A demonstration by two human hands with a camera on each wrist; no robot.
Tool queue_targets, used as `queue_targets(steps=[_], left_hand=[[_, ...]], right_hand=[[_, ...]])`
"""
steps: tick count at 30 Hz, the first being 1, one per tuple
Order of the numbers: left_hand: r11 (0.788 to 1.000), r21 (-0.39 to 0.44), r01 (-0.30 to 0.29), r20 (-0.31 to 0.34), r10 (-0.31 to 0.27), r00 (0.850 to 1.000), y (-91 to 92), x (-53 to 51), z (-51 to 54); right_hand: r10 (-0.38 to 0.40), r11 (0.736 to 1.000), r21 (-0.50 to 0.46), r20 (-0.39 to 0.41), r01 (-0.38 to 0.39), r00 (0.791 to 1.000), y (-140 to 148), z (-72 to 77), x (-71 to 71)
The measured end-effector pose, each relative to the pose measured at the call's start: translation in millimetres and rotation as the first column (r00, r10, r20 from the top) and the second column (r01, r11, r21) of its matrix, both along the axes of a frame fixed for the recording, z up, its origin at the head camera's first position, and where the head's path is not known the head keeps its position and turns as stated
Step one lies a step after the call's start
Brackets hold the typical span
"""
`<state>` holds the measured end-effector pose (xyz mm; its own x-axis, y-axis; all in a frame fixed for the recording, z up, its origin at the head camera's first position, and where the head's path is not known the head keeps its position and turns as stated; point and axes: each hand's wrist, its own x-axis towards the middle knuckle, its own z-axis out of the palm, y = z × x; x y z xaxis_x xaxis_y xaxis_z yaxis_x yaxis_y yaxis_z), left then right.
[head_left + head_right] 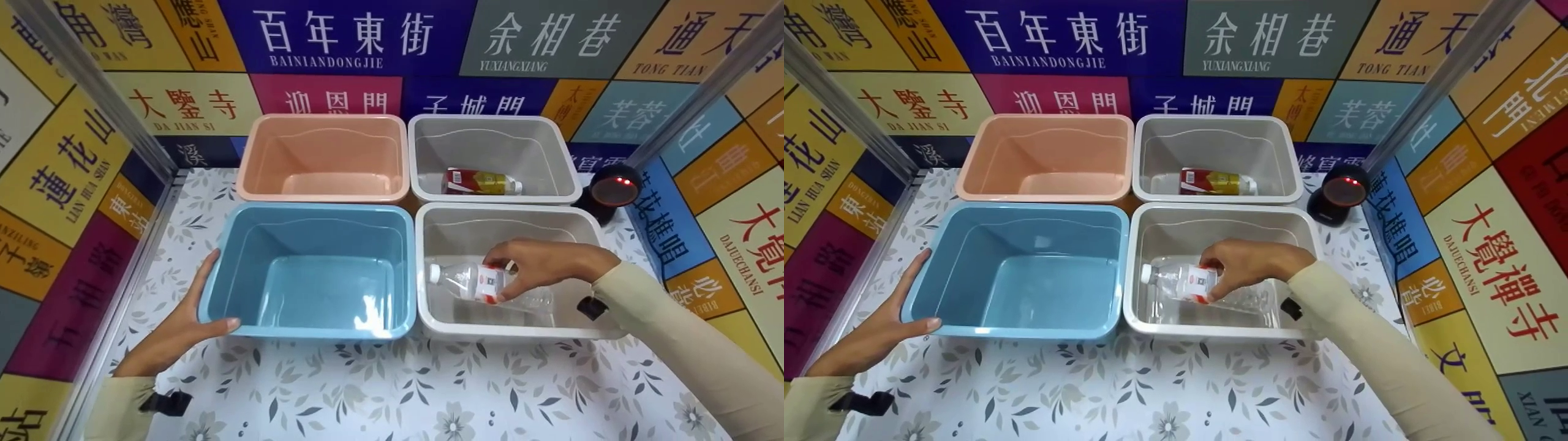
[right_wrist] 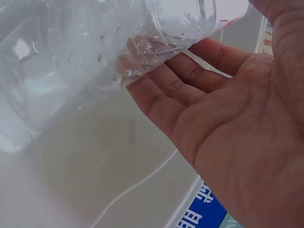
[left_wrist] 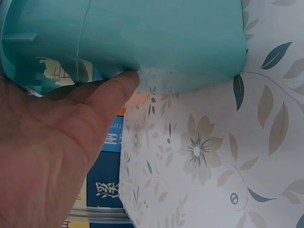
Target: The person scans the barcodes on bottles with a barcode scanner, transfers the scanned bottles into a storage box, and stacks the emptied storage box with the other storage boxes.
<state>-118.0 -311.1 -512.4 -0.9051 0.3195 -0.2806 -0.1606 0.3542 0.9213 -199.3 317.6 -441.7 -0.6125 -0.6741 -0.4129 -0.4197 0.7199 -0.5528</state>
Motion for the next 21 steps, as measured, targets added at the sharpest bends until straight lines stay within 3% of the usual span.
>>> queue_targets(steps=[10,21], left_hand=[[1.0,0.026,-0.008,0.007,0.008,1.0,-0.4,1.6,2.0],[1.0,-0.001,0.005,0.001,-0.005,1.0,-0.6,1.0,0.4]], right_hand=[[-0.024,0.998,-0.058,-0.011,0.023,1.0,2,9.2,-1.2],[-0.124,0.99,-0.07,0.011,0.125,0.992,8,24.5,-0.5]])
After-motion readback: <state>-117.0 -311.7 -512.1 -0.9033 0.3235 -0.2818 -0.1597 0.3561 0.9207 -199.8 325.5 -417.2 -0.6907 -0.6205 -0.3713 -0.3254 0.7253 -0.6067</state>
